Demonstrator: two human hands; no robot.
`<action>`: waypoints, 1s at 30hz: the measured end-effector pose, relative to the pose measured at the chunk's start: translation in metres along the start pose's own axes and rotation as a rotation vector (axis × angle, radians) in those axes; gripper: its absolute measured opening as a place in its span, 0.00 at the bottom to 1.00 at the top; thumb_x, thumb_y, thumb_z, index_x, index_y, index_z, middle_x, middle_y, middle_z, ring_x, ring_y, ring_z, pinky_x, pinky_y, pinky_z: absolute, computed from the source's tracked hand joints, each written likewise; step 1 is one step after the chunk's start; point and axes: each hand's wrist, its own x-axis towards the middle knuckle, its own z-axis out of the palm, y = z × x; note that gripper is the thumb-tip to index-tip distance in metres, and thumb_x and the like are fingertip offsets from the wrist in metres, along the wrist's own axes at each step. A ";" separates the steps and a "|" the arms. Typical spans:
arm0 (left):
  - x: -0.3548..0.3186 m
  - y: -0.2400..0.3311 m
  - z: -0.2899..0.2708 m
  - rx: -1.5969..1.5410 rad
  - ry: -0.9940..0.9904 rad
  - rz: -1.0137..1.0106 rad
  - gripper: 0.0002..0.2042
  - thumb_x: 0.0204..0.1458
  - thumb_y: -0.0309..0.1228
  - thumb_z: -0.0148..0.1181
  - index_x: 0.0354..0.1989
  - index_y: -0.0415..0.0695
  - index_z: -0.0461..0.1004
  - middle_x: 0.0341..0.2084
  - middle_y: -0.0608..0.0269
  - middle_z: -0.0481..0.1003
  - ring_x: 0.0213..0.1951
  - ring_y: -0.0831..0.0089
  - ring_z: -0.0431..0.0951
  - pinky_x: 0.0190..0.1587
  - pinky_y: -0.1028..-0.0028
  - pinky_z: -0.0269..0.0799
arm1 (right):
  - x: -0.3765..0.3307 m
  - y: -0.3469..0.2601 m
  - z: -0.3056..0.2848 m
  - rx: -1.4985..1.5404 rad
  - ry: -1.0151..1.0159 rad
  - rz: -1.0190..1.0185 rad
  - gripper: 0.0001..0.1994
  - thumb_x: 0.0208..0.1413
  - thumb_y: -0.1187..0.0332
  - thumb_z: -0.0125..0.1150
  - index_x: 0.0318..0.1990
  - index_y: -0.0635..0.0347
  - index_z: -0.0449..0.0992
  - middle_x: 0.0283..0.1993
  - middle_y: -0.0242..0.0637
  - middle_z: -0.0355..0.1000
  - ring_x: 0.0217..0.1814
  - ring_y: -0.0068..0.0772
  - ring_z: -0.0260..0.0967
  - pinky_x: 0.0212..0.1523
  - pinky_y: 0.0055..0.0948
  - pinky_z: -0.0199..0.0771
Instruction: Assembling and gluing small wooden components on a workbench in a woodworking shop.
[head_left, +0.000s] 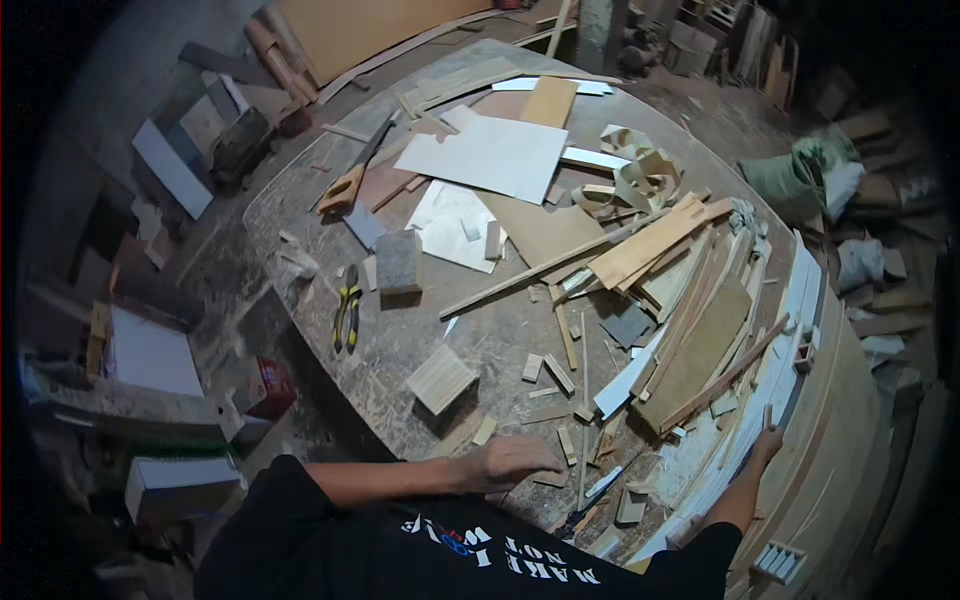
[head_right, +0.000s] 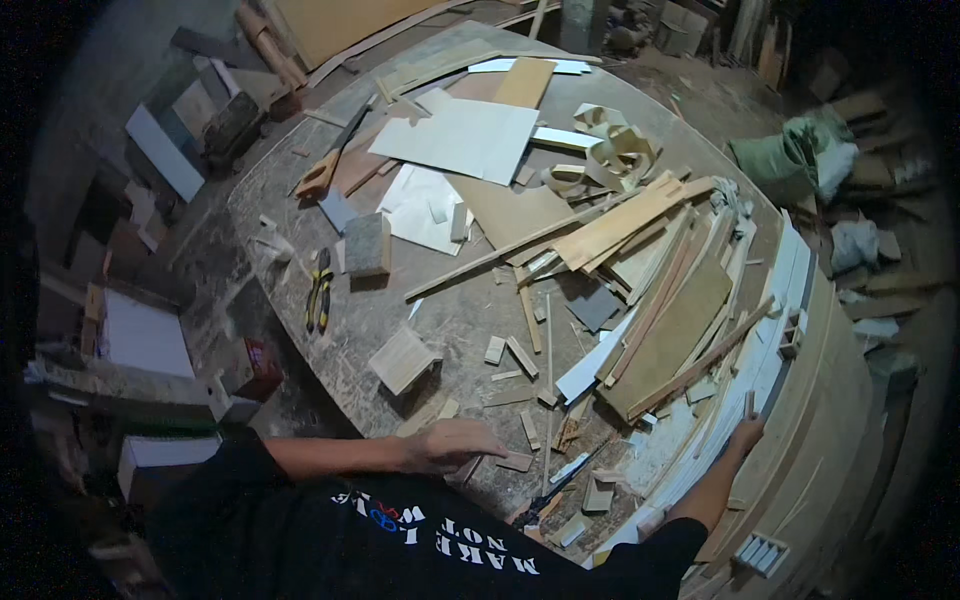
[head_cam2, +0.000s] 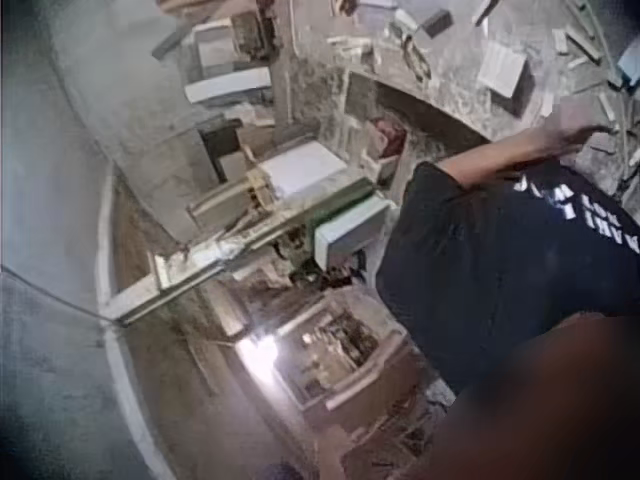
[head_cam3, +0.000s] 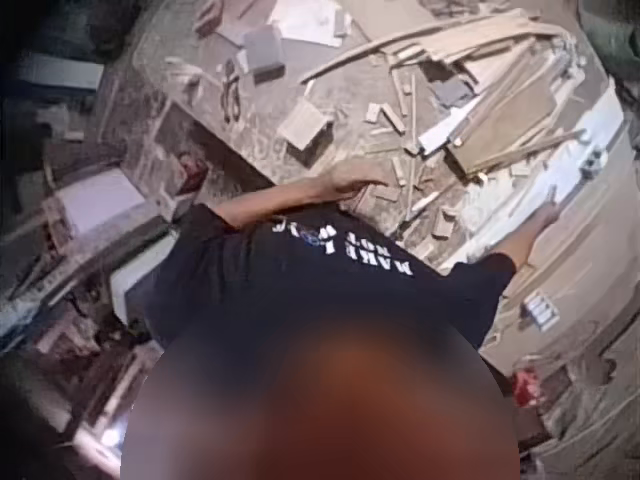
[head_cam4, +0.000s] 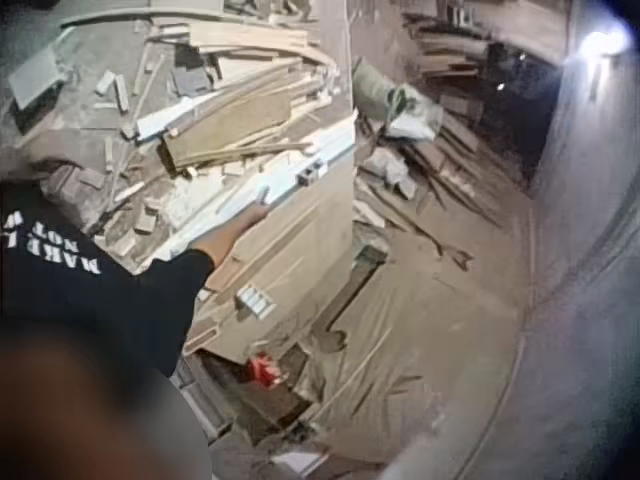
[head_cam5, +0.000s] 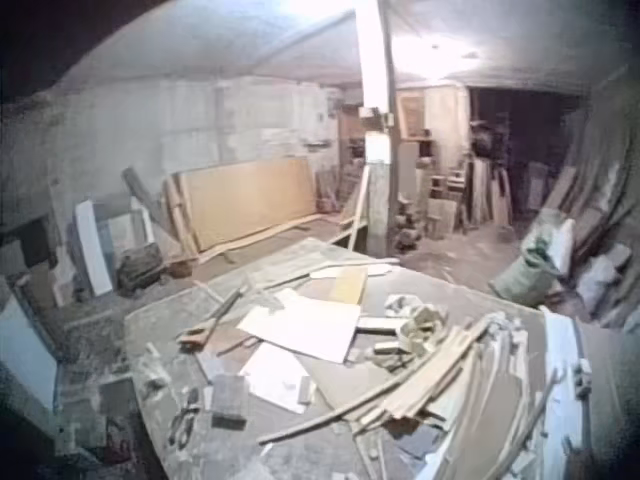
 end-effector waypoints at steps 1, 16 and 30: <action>-0.006 0.003 -0.006 0.025 -0.005 -0.015 0.12 0.45 0.17 0.55 0.40 0.40 0.73 0.30 0.57 0.74 0.32 0.61 0.75 0.32 0.69 0.70 | -0.005 -0.002 -0.003 -0.093 0.019 0.018 0.11 0.47 0.67 0.60 0.32 0.67 0.77 0.36 0.51 0.74 0.40 0.46 0.73 0.42 0.40 0.70; -0.078 -0.020 -0.127 -0.038 0.586 -0.495 0.15 0.52 0.19 0.51 0.50 0.39 0.69 0.39 0.56 0.76 0.41 0.70 0.76 0.45 0.73 0.70 | -0.402 -0.332 -0.098 0.929 -0.490 -0.257 0.13 0.56 0.65 0.58 0.41 0.69 0.76 0.32 0.29 0.73 0.33 0.17 0.67 0.35 0.18 0.67; -0.064 -0.111 -0.203 0.252 -0.305 -0.461 0.19 0.50 0.31 0.60 0.51 0.40 0.70 0.41 0.46 0.74 0.43 0.56 0.75 0.44 0.67 0.69 | -0.485 -0.431 -0.059 0.556 -0.618 -0.731 0.12 0.54 0.66 0.54 0.39 0.66 0.77 0.37 0.49 0.74 0.39 0.46 0.73 0.40 0.34 0.71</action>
